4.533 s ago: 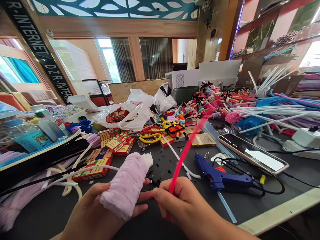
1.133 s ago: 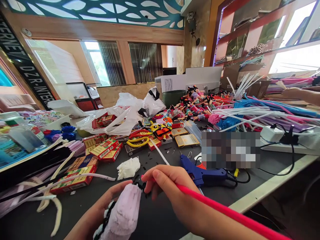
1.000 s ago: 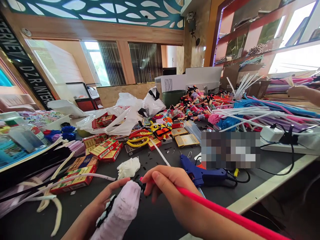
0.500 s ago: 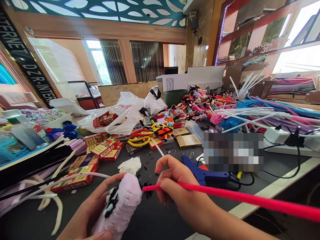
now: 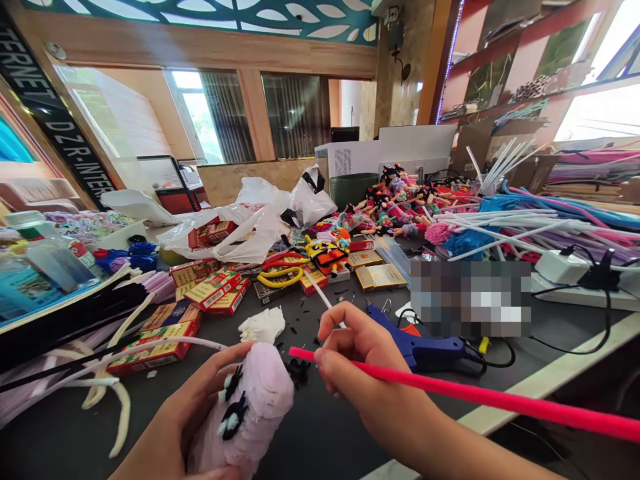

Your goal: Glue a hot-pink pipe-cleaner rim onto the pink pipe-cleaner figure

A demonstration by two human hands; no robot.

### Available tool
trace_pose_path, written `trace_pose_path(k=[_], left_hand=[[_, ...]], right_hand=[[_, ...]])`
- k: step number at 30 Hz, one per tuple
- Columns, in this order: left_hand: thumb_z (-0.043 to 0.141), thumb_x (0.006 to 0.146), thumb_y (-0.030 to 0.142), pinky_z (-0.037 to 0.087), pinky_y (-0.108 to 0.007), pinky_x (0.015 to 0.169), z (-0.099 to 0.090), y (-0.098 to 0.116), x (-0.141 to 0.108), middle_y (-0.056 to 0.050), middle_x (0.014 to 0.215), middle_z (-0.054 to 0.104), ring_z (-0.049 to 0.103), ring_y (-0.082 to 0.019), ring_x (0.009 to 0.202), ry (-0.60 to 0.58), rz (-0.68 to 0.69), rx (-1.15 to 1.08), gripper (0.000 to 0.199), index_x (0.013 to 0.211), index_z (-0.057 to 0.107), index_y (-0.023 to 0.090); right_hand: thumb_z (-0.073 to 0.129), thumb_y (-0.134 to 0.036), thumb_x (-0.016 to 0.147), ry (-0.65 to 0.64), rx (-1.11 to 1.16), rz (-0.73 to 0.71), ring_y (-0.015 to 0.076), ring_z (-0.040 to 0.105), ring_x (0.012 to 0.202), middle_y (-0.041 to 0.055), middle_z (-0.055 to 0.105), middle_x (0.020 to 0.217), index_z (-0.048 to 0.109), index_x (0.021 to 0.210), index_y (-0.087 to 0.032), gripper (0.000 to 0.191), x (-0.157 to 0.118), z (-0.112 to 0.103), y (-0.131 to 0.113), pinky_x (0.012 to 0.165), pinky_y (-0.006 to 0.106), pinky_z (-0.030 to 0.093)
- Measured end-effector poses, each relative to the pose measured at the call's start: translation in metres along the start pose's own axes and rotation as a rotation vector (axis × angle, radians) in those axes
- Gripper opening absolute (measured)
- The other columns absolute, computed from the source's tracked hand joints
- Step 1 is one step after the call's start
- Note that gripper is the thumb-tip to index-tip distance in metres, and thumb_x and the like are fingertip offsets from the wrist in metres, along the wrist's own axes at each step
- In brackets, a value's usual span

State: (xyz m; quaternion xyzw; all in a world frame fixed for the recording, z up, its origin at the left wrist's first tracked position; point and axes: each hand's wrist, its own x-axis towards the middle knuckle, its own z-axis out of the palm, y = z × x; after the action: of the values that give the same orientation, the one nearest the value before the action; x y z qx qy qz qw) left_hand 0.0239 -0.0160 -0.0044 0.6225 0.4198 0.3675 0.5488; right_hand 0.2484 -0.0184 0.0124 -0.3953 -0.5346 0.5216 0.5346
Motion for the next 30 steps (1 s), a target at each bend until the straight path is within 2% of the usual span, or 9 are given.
trace_pose_path(k=[4,10,14,18,26,30], left_hand=[[0.089,0.053,0.025,0.042,-0.032,0.101,-0.001,-0.002,-0.001,-0.002,0.124,0.063,0.054,-0.031,0.121,0.041,0.077,0.146,0.082,0.126,0.053,0.029],[0.089,0.054,0.026,0.044,-0.036,0.101,-0.001,-0.003,-0.003,-0.002,0.124,0.064,0.061,-0.032,0.11,-0.004,0.158,0.224,0.081,0.128,0.056,0.032],[0.089,0.054,0.018,0.044,-0.034,0.102,-0.003,-0.006,-0.005,-0.002,0.127,0.064,0.06,-0.032,0.113,-0.021,0.24,0.256,0.083,0.128,0.058,0.036],[0.084,0.06,0.018,0.049,-0.037,0.1,-0.003,-0.005,-0.006,-0.004,0.12,0.068,0.064,-0.03,0.108,-0.032,0.302,0.345,0.073,0.127,0.059,0.033],[0.083,0.062,0.022,0.057,-0.027,0.084,-0.003,-0.002,-0.007,-0.002,0.121,0.066,0.068,-0.024,0.101,-0.057,0.533,0.588,0.086,0.138,0.046,0.039],[0.077,0.069,0.017,0.057,-0.023,0.077,-0.003,-0.006,-0.006,-0.001,0.124,0.059,0.068,-0.019,0.094,-0.103,0.652,0.549,0.087,0.141,0.038,0.048]], right_hand=[[0.065,-0.019,0.075,-0.038,-0.033,-0.046,0.0074,0.048,0.049,-0.0066,0.055,0.054,0.055,0.077,-0.02,0.01,-0.004,0.001,0.0,0.047,0.018,0.035],[0.065,-0.018,0.077,-0.067,-0.048,-0.008,0.0083,0.054,0.052,-0.0048,0.062,0.059,0.061,0.078,-0.021,0.005,-0.008,0.004,-0.001,0.05,0.018,0.041],[0.061,-0.02,0.078,-0.075,-0.21,-0.062,0.0105,0.056,0.058,-0.0026,0.064,0.064,0.061,0.076,-0.021,0.002,-0.008,0.005,-0.003,0.053,0.02,0.042],[0.06,-0.021,0.08,-0.121,-0.338,-0.136,0.0107,0.052,0.058,-0.0023,0.061,0.066,0.061,0.077,-0.021,0.004,-0.011,0.005,-0.004,0.051,0.02,0.039],[0.057,-0.012,0.072,-0.223,-0.341,-0.092,0.0102,0.053,0.057,-0.0019,0.061,0.065,0.061,0.07,-0.018,0.007,-0.02,0.013,-0.014,0.051,0.019,0.04],[0.064,-0.01,0.075,-0.273,-0.393,-0.188,0.0111,0.059,0.067,-0.0025,0.067,0.075,0.067,0.078,-0.021,0.012,-0.028,0.008,-0.023,0.063,0.019,0.046]])
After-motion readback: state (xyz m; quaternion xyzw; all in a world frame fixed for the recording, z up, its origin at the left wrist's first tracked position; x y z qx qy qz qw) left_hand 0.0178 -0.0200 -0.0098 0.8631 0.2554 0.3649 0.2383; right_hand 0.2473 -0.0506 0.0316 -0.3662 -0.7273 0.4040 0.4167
